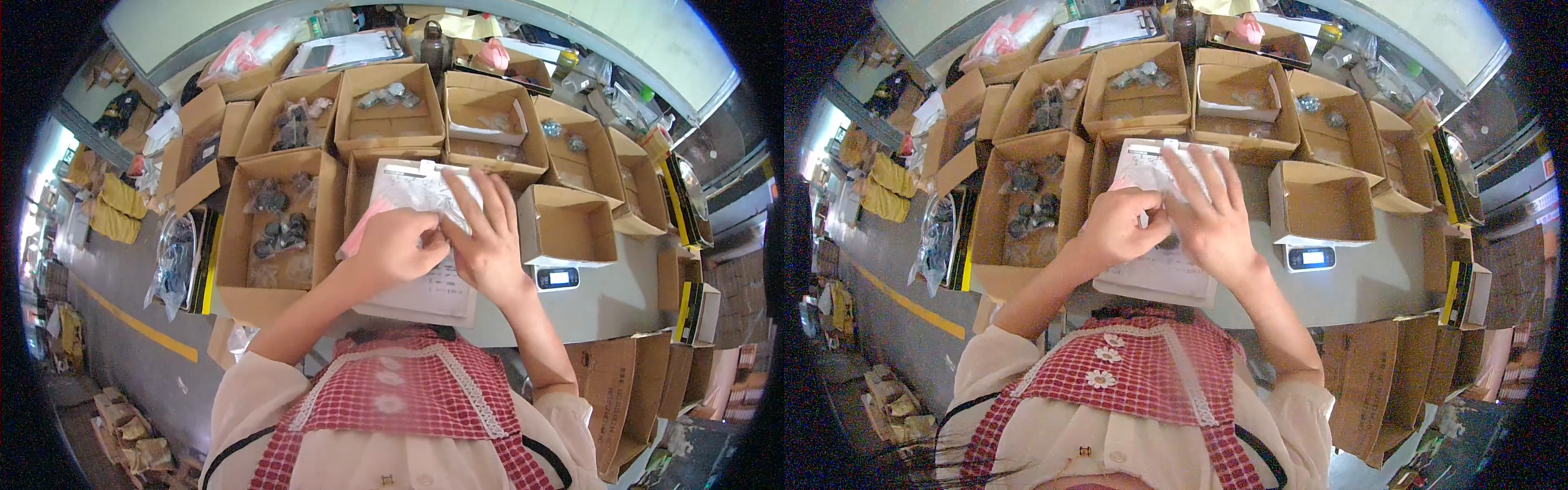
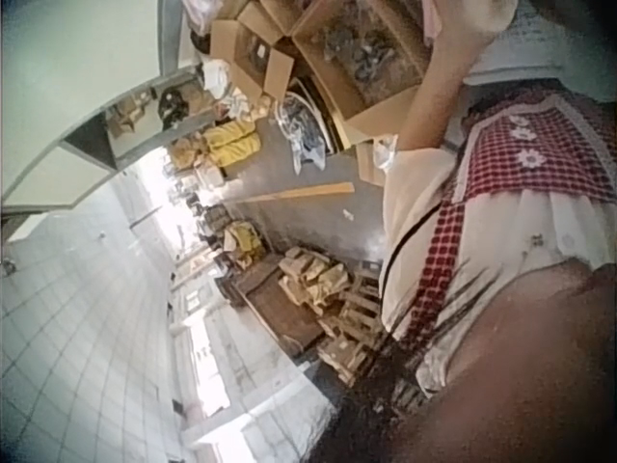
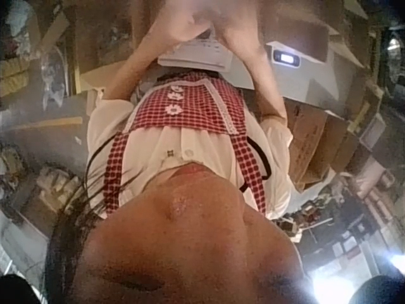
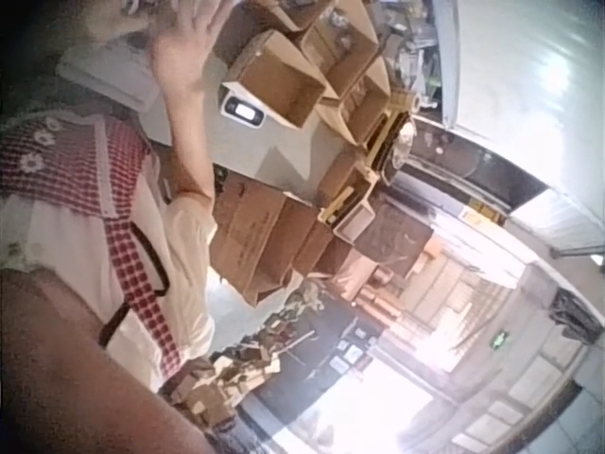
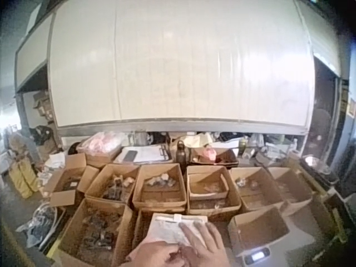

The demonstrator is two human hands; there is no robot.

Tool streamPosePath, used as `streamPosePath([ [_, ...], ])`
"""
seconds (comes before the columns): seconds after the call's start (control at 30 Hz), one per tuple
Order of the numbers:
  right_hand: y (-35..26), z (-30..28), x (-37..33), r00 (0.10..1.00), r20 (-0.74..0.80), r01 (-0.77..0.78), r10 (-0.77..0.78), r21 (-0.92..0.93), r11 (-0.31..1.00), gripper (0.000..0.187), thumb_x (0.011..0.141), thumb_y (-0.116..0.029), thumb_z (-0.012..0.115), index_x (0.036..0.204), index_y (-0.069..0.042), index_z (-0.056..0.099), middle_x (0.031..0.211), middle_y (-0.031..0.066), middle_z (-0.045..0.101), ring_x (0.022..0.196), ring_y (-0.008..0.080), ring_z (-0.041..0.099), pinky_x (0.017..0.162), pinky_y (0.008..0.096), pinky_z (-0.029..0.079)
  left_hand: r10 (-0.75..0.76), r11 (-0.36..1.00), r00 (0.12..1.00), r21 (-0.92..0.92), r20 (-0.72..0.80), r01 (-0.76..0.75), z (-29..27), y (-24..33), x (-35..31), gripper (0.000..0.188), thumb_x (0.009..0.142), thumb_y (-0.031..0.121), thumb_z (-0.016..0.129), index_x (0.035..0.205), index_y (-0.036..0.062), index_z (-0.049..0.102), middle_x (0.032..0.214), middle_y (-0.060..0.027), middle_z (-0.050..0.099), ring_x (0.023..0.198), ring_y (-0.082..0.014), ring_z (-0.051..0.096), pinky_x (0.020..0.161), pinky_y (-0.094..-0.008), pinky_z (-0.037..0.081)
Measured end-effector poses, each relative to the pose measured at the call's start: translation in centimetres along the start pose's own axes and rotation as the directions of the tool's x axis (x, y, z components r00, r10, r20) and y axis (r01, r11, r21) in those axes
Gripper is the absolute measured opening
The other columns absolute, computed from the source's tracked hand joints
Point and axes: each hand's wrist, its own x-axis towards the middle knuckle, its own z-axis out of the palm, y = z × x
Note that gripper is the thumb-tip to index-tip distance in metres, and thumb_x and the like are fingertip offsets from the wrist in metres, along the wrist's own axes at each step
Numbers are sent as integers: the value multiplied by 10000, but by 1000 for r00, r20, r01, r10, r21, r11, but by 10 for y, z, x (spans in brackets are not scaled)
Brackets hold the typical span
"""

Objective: The person sorts black plastic mechanical parts from large cardboard boxes and places them into smaller plastic bags before placing the bags into a designated box on the workbench.

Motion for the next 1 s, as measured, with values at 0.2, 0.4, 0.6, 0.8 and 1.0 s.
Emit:
streamPosePath([
  [0.2,-1,28,0,970,64,-207,233,-278,938,444,812,-139,607,1239,-17,616,1575,219,261,1452,538,121,1133,709,123,-149,964,988,226,38,137,11,6,10,250,772,159,676,911,46,501,647,-126,631,630,-327,655,591,-444,516],
  [0.4,4,12,5,977,-46,-203,210,116,972,384,741,-19,658,1120,-72,685,1500,194,401,1447,509,190,1137,693,116,-128,946,987,288,-94,150,21,-33,20,157,852,166,582,868,16,540,647,-172,631,623,-357,656,603,-480,514],
  [0.6,-19,0,4,944,-152,-212,292,397,893,247,746,16,682,976,-72,669,1089,104,617,1096,338,531,987,457,401,-569,472,778,-668,269,576,8,-62,36,171,913,241,598,829,95,630,743,-36,637,662,-164,632,599,-327,510],
  [0.8,-46,19,9,964,-107,-173,244,443,879,270,745,-48,733,1001,-87,654,1017,98,596,1004,327,541,887,431,422,-477,68,827,-926,296,371,26,-60,37,175,917,231,583,936,64,633,851,-52,644,792,-166,637,724,-310,511],
  [1.0,-56,30,20,968,-170,-129,186,302,945,269,741,-81,746,994,-96,654,1025,83,578,1022,332,525,921,467,394,-464,123,869,-958,174,258,45,-67,48,148,922,178,577,864,42,591,776,-44,593,709,-127,573,661,-302,481],
])
